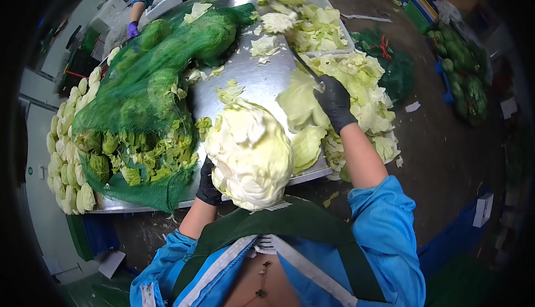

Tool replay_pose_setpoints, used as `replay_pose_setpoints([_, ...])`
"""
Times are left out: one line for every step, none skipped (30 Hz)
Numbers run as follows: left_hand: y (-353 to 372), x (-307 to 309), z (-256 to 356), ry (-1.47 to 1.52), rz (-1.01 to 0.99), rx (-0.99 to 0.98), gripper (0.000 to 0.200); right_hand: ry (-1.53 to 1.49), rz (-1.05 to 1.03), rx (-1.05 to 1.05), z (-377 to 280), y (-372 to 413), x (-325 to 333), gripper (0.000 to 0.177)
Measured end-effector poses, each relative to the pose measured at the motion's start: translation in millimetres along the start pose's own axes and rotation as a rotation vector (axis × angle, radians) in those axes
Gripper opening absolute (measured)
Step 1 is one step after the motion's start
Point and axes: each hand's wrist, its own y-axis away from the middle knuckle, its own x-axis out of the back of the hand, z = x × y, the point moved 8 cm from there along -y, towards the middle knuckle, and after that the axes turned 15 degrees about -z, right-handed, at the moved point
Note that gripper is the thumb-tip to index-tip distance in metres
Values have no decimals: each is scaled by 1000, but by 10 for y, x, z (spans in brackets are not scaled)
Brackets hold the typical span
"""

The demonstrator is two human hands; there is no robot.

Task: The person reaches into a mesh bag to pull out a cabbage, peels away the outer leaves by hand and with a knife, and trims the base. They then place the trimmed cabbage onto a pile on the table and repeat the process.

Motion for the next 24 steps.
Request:
replay_pose_setpoints([-62,-258,123,-130,-34,-22,77,-73,125,157,-286,142,163,47])
replay_pose_setpoints([-143,-349,222,-131,-40,-39,77,-234,44,144,-426,204,208,63])
replay_pose_setpoints([-192,-456,315,-273,-104,-48,77,-575,-113,299,-646,287,185,76])
replay_pose_setpoints([-209,-550,372,-414,-163,-49,78,-668,-192,549,-1117,551,283,80])
replay_pose_setpoints([-210,-537,388,-469,-104,-6,77,-391,-243,561,-1579,818,428,76])
replay_pose_setpoints([-215,-423,389,-468,-99,4,77,-253,-317,540,-1809,966,378,60])
replay_pose_setpoints([-246,-279,361,-579,-114,62,76,-193,-331,630,-1788,958,316,53])
replay_pose_setpoints([-277,-160,331,-690,-135,112,75,-126,-341,724,-1694,861,238,46])
replay_pose_setpoints([-268,-335,371,-671,-166,137,75,-320,-343,669,-1447,641,206,35])
replay_pose_setpoints([-245,-396,371,-627,-157,164,79,-249,-227,580,-1260,470,334,33])
replay_pose_setpoints([-246,-444,354,-597,-204,144,82,-18,-128,396,-1068,316,414,32])
replay_pose_setpoints([-237,-488,333,-566,-252,128,86,210,-28,204,-932,268,508,31])
replay_pose_setpoints([-230,-479,329,-556,-284,104,89,136,-3,373,-1037,312,531,36])
replay_pose_setpoints([-262,-433,335,-551,-320,71,93,-101,-54,371,-1022,381,458,43])
replay_pose_setpoints([-296,-349,346,-731,-333,-8,93,-425,-252,414,-1069,496,249,45])
replay_pose_setpoints([-295,-373,333,-737,-334,3,93,-757,-450,444,-1110,639,46,47])
replay_pose_setpoints([-304,-311,406,-709,-191,-28,92,-735,-617,432,-1142,770,-88,45])
replay_pose_setpoints([-312,-243,476,-680,-50,-64,90,-707,-784,422,-1172,900,-210,44])
replay_pose_setpoints([-328,-387,487,-651,-176,-138,86,-1023,-840,258,-1167,971,-364,44])
replay_pose_setpoints([-323,-427,511,-652,-174,-136,86,-1332,-890,77,-1152,1088,-570,44])
replay_pose_setpoints([-322,-543,575,-703,-158,-167,89,-1592,-805,50,-1031,1177,-711,42])
replay_pose_setpoints([-329,-615,624,-754,-143,-205,92,-1700,-712,28,-912,1198,-829,43])
replay_pose_setpoints([-340,-530,457,-553,-229,-89,99,-1655,-648,-40,-661,1193,-1094,44])
replay_pose_setpoints([-286,-241,404,-566,-32,6,106,-1612,-580,-104,-372,1168,-1381,45])
